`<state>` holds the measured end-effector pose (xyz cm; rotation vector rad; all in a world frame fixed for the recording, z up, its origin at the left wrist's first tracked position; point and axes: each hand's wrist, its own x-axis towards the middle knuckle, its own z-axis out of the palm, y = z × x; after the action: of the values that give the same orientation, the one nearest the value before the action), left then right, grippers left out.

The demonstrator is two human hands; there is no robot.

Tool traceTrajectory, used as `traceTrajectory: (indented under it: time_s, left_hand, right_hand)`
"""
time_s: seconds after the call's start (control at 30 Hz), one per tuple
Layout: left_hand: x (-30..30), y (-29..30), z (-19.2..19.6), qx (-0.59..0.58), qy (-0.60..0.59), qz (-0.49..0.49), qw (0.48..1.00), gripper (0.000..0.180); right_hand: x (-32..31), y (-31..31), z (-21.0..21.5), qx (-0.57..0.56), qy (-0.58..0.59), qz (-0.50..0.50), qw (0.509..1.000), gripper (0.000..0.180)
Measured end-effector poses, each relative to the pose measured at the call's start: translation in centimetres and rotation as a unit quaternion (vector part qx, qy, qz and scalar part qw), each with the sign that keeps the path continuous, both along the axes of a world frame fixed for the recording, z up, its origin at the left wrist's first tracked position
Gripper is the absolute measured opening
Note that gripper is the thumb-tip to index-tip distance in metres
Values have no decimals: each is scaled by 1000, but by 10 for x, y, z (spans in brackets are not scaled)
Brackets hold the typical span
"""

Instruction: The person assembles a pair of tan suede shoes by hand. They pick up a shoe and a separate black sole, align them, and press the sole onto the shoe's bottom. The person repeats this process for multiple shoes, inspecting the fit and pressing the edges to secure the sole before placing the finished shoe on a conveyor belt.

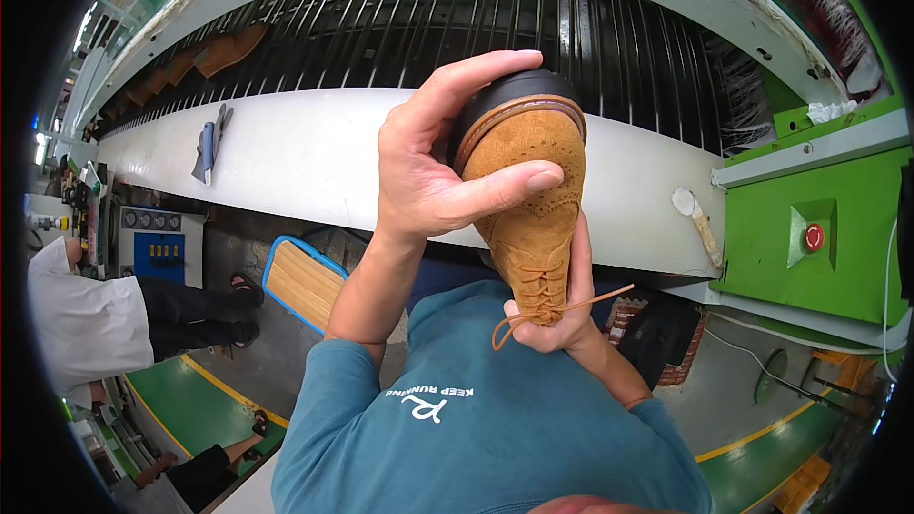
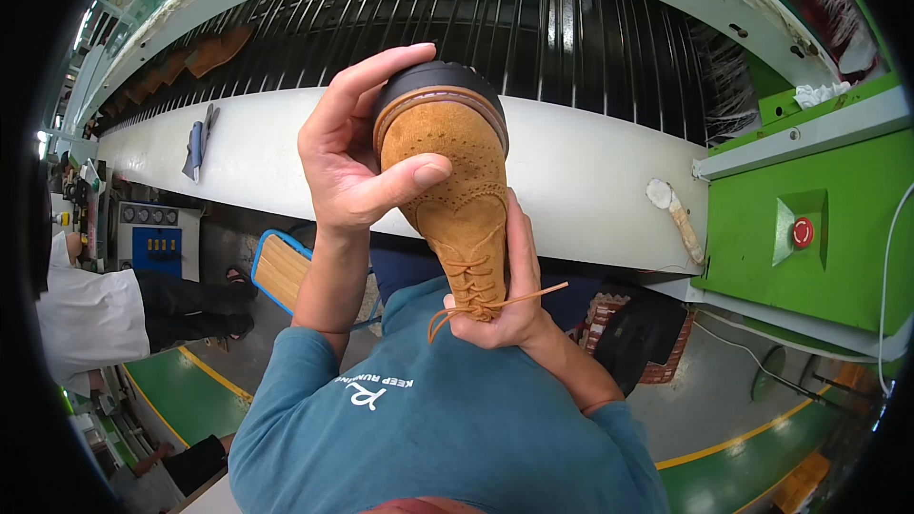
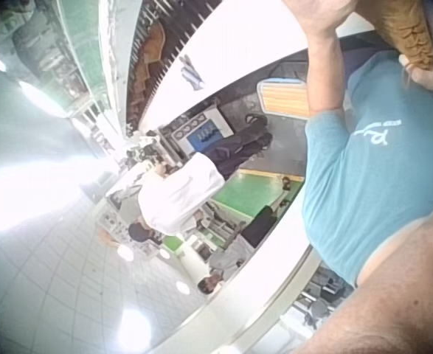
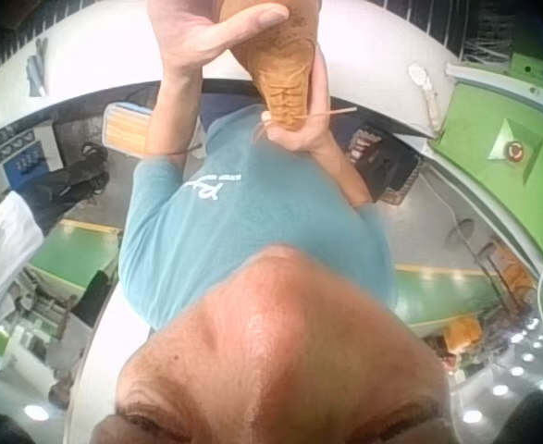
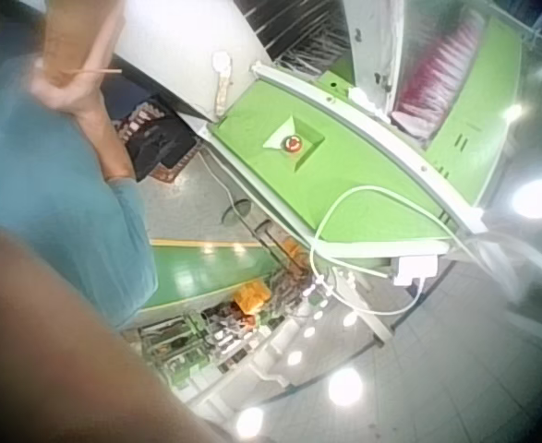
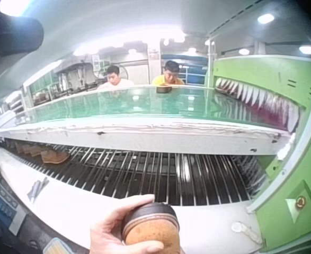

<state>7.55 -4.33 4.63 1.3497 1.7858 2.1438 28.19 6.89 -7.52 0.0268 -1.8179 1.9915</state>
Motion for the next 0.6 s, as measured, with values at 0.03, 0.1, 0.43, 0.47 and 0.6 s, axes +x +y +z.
traceTrajectory:
  time_s: [0.03,0.1,0.43,0.47,0.6]
  left_hand:
    - [0,0,0,-1,-1,-1,1000,87]
    - [0,0,1,-1,0,2,1000,87]
    - [1,-2,1,-5,5,1,1000,86]
    - [2,-2,1,-1,3,0,1000,87]
    - [3,-2,1,3,-11,-3,1000,88]
  right_hand:
    - [0,0,-2,1,2,0,1000,134]
    - [0,0,-2,4,4,1,1000,134]
    - [0,2,-3,-1,9,3,1000,136]
    - [0,2,-3,0,10,3,1000,136]
    - [0,2,-2,4,7,-1,1000,136]
